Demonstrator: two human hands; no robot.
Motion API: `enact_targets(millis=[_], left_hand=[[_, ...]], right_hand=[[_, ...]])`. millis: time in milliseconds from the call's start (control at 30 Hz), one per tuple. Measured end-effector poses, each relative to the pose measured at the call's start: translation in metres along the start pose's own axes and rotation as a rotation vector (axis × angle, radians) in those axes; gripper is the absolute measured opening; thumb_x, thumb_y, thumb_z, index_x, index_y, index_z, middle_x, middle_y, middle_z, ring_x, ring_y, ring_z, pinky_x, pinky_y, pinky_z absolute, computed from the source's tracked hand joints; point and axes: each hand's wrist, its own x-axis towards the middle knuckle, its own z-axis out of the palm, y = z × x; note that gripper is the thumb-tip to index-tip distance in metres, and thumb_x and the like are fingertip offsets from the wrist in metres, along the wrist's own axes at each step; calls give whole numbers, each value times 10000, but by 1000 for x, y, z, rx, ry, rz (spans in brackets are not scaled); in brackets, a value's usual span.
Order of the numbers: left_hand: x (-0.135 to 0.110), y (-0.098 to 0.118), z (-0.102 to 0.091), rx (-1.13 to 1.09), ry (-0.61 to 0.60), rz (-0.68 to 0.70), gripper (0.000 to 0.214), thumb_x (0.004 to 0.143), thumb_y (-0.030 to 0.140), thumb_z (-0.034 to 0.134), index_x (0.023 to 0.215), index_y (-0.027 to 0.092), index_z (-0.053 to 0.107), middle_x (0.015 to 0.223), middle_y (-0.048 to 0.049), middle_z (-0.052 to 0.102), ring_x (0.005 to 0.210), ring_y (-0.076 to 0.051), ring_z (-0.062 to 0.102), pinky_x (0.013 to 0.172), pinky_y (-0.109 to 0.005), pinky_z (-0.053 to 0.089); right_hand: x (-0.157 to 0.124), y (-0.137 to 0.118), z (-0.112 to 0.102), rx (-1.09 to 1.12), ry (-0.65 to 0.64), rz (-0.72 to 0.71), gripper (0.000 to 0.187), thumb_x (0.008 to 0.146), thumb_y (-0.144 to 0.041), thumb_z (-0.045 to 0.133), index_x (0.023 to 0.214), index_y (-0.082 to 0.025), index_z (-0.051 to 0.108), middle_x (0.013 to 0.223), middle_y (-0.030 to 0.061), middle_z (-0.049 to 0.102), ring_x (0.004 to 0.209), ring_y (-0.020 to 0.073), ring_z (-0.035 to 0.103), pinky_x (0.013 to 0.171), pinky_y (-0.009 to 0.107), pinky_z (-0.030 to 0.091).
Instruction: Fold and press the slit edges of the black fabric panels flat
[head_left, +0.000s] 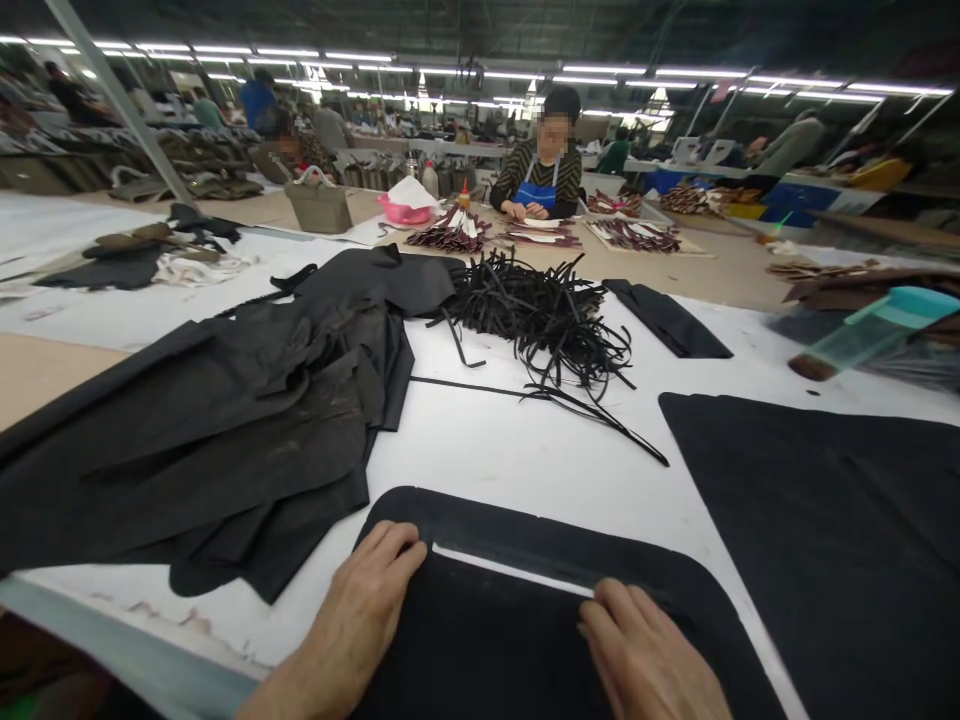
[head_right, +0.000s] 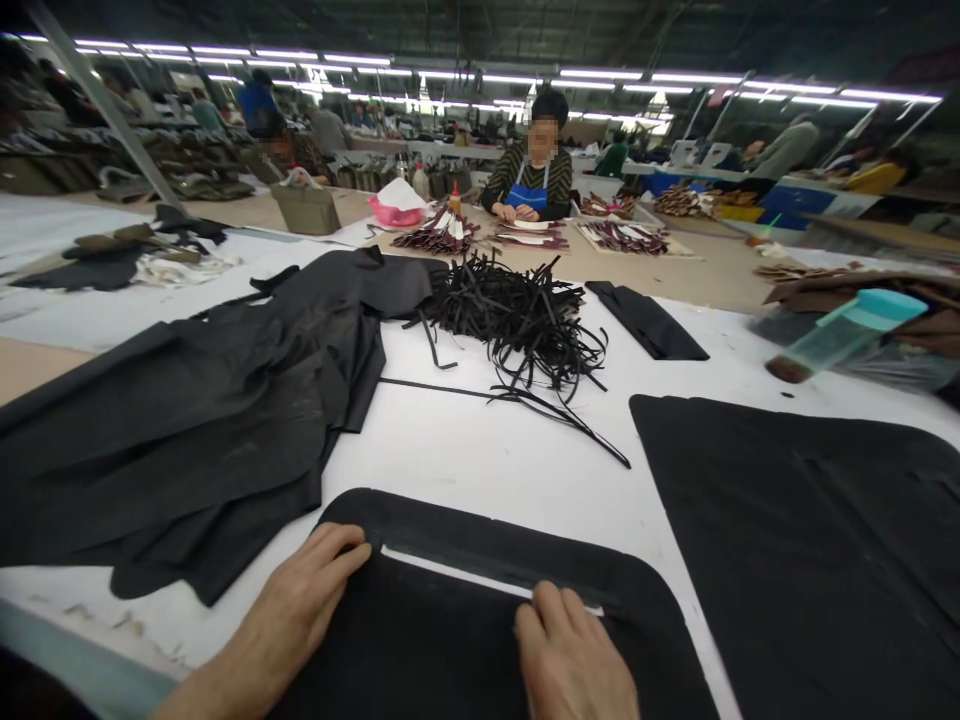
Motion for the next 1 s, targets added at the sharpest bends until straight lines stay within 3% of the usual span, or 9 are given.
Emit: enact_targets(millis=[133,267,533,700,1000], left_hand=[[24,9,-2,-166,-74,-53,313,868,46,303,860,187,583,867,-34,539,817,-169,491,713,-297,449],[33,8,2,-114,-141,-72,311,844,28,334,834,181,604,866,-36,529,824,-180,466,727,-314,432],[30,3,7,-100,-139,-76,275,862,40,347,827,178,583,885,-25,521,830,-165,463,729,-291,420],[33,7,6,-58,-141,-70,176,821,42,457,796,186,555,873,-7,507,827,-168,455,729,-291,413],[32,8,9,-9,-107,-46,231,861,44,384,777,171,558,842,-23,505,797,-174,454,713,-296,418]], right_hand=[[57,-46,0,192,-44,4,121,854,-92,557,832,-210,541,834,33,497,721,227,489,611,349,447],[88,-65,14,180,-44,-12,177,796,-24,621,841,-185,564,843,32,504,740,222,475,633,345,421],[89,-64,38,-7,80,-196,246,700,3,650,913,-107,597,828,67,511,721,232,445,607,350,397],[95,-62,27,69,4,-118,202,740,1,634,818,-166,554,822,39,500,740,221,458,618,331,384],[98,-53,17,236,-62,-55,182,829,-38,617,792,-192,526,819,3,492,763,191,480,662,283,392]])
